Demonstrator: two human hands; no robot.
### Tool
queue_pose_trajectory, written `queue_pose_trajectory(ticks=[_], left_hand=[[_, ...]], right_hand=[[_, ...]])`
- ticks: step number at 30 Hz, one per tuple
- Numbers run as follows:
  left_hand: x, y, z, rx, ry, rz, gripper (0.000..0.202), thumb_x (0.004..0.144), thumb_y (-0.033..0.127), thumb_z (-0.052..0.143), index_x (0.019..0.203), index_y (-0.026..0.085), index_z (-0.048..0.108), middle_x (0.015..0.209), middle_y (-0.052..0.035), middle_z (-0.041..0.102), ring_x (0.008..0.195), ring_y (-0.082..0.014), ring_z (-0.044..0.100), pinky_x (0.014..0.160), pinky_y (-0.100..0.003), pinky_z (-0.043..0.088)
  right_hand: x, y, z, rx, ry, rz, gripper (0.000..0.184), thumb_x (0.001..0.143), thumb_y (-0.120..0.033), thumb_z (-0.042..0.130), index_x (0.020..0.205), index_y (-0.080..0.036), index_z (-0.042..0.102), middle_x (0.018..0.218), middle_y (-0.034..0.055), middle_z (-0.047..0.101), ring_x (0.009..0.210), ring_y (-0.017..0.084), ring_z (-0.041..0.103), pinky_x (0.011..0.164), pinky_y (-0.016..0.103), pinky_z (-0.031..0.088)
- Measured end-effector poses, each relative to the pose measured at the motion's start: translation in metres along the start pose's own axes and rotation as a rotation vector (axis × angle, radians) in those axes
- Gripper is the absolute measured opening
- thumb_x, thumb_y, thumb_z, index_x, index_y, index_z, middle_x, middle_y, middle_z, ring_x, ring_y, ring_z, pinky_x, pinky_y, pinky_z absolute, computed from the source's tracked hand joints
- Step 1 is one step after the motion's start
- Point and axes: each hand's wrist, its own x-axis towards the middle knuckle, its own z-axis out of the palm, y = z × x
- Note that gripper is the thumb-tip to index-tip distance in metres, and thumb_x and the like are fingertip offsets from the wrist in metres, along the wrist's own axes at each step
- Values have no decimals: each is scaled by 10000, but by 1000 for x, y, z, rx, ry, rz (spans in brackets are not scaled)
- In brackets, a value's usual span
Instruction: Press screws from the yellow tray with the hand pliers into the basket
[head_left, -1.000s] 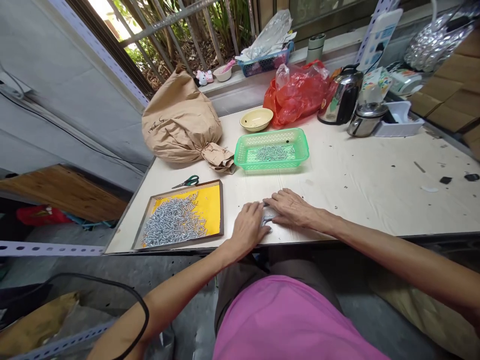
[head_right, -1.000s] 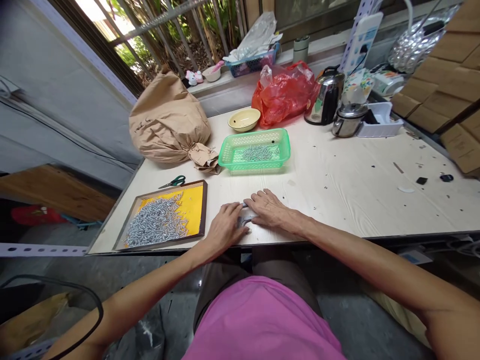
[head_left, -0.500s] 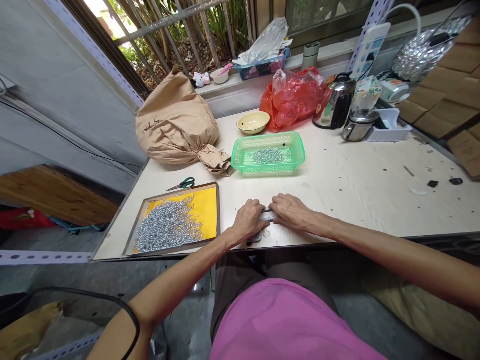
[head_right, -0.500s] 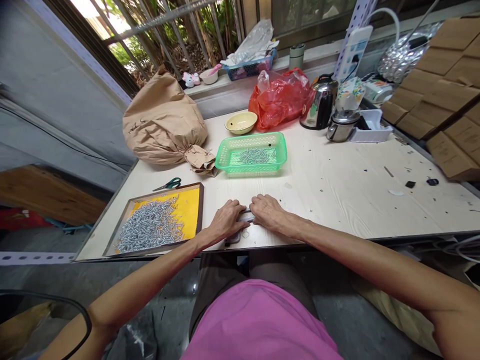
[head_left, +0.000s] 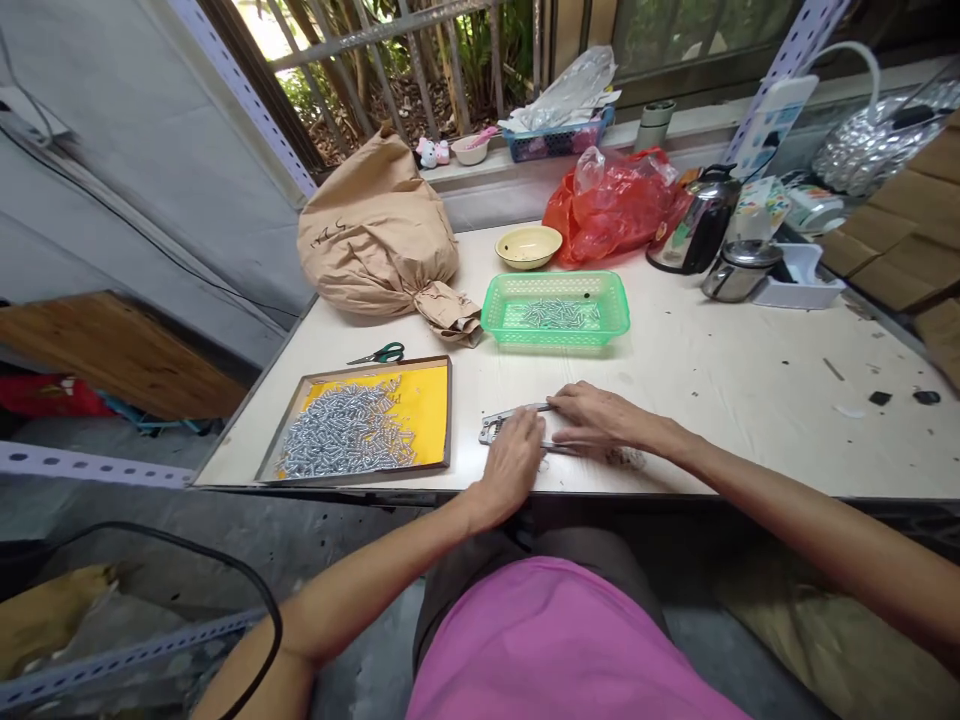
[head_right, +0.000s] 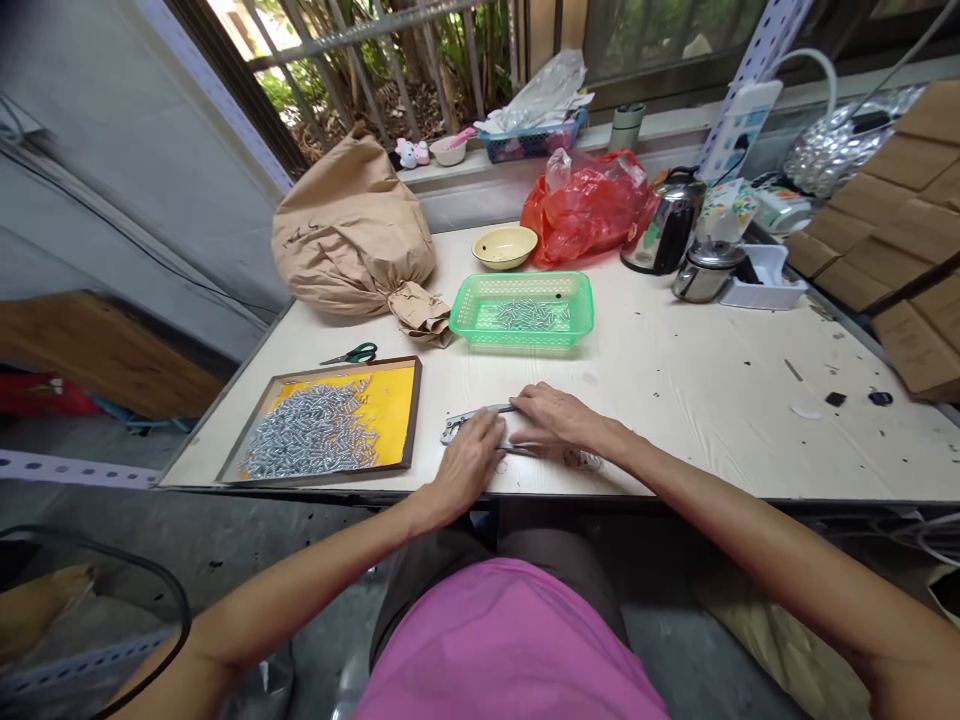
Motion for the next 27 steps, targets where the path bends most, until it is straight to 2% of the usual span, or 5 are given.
queue_pose_trajectory(ticks=[5, 12, 19, 24, 27], left_hand=[[-24, 23, 19, -142, 37, 112, 407, 930, 311, 467, 1304, 153, 451, 1391, -123, 478, 1361, -271, 344, 1115, -462, 302], [-29, 30, 18, -254, 51, 97, 437, 920, 408, 465, 1288, 173, 465, 1363, -126, 502, 1366, -274, 335, 1131, -508, 244], [-37, 30, 33, -364, 28, 68, 573, 905, 460, 461, 1367, 124, 418, 1346, -161, 511, 1277, -320, 435, 1065, -481, 347], [-42, 26, 43, -432, 5, 79, 665, 905, 509, 434, 1443, 139, 309, 1401, -147, 462, 1255, -321, 459, 1014, -444, 402], [-43, 28, 40, -422, -7, 95, 646, 904, 515, 435, 1434, 160, 331, 1370, -139, 496, 1218, -305, 493, 997, -428, 421]], right_hand=[[15, 8, 6, -43, 71, 106, 233, 913, -247, 467, 1028, -151, 645, 989, 106, 621, 959, 218, 533, 808, 311, 400], [46, 1, -6, -197, 66, 203, 169, 882, -253, 525, 937, -173, 663, 936, 83, 637, 909, 222, 516, 770, 328, 365], [58, -85, 12, -162, -87, -332, 150, 878, -181, 517, 842, -204, 661, 952, 71, 584, 917, 209, 474, 752, 311, 378], [72, -101, 29, -180, -127, -472, 125, 842, -119, 531, 800, -184, 629, 905, 68, 576, 859, 193, 505, 729, 317, 392], [77, -101, 27, -26, -31, -442, 184, 894, -128, 442, 863, -197, 610, 873, 46, 587, 788, 162, 535, 713, 294, 420]])
